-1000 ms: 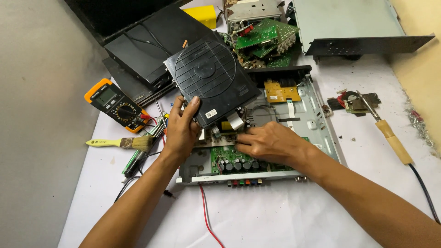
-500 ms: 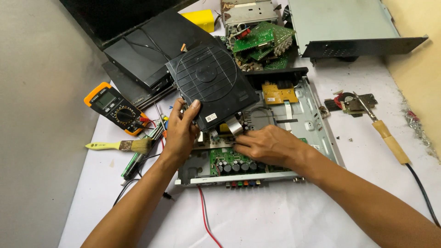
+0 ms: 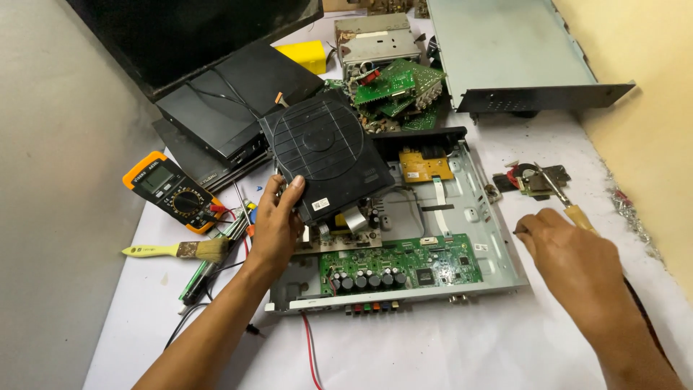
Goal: Disassembling an electronic device by removing the cover, unscrewing the internal drive, and disconnecting ribbon cables.
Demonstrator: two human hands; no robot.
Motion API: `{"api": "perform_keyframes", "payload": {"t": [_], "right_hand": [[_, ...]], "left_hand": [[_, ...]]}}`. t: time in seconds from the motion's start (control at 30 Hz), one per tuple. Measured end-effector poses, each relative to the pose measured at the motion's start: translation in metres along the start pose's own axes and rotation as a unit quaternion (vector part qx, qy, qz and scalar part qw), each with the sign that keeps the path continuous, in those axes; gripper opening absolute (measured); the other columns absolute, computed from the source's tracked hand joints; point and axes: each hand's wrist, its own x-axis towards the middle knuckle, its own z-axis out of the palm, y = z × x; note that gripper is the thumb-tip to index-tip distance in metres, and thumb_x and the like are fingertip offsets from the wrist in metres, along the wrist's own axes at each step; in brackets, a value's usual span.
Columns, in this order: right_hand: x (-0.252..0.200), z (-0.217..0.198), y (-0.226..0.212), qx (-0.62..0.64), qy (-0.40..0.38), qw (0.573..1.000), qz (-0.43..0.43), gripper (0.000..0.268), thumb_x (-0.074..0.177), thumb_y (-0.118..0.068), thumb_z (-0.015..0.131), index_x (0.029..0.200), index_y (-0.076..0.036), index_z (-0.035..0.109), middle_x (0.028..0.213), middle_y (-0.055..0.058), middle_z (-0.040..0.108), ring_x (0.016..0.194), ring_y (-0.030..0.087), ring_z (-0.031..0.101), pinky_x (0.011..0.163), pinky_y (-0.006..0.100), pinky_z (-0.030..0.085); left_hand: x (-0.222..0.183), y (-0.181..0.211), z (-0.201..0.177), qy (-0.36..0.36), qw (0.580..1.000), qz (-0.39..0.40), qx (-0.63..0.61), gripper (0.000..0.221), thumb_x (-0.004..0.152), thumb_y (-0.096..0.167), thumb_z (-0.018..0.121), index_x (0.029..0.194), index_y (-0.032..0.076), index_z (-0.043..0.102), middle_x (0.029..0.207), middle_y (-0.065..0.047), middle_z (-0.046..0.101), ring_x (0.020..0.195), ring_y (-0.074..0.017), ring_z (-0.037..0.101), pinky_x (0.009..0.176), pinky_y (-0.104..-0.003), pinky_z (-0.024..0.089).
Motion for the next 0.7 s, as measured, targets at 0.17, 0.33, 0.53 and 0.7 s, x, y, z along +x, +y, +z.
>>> {"api": "perform_keyframes", "payload": {"t": [0.17, 0.33, 0.53, 0.7], "right_hand": [[0.003, 0.033, -0.004, 0.041, -0.056, 0.997, -0.024, 0.017, 0.100, -0.020, 0.054, 0.085, -0.022, 0.062, 0.087, -0.003, 0.059, 0.061, 0.027, 0.068, 0.043, 0.042, 0.036], [-0.002, 0.015, -0.005, 0.057, -0.031, 0.998, -0.015, 0.014, 0.101, -0.027, 0.054, 0.099, -0.026, 0.068, 0.089, -0.006, 0.064, 0.064, 0.022, 0.070, 0.043, 0.039, 0.044], [-0.017, 0.002, -0.017, 0.045, 0.095, 0.994, 0.007, 0.022, 0.097, -0.051, 0.060, 0.102, -0.031, 0.068, 0.091, -0.014, 0.066, 0.056, 0.024, 0.070, 0.037, 0.037, 0.047], [-0.016, -0.009, -0.014, 0.087, 0.155, 0.984, 0.000, 0.020, 0.096, -0.048, 0.065, 0.101, -0.030, 0.071, 0.090, -0.015, 0.068, 0.054, 0.021, 0.068, 0.036, 0.036, 0.049]], "left_hand": [[0.006, -0.002, 0.001, 0.018, 0.999, -0.014, -0.034, 0.026, 0.096, 0.033, 0.064, 0.093, 0.018, 0.044, 0.077, 0.004, 0.055, 0.046, -0.0052, 0.044, 0.034, -0.023, 0.023], [0.022, 0.023, 0.031, 0.027, 0.997, -0.051, -0.044, 0.023, 0.097, 0.032, 0.063, 0.091, 0.015, 0.049, 0.088, -0.003, 0.058, 0.072, -0.0145, 0.058, 0.043, -0.027, 0.037], [0.106, 0.053, 0.115, -0.012, 0.998, -0.066, -0.004, 0.037, 0.095, 0.037, 0.059, 0.115, 0.006, 0.064, 0.102, -0.007, 0.063, 0.091, -0.0191, 0.061, 0.067, -0.034, 0.049], [0.187, 0.051, 0.206, -0.034, 0.994, -0.098, -0.044, 0.033, 0.093, 0.031, 0.063, 0.108, 0.002, 0.060, 0.106, -0.014, 0.069, 0.102, -0.0253, 0.063, 0.078, -0.038, 0.058]]}}
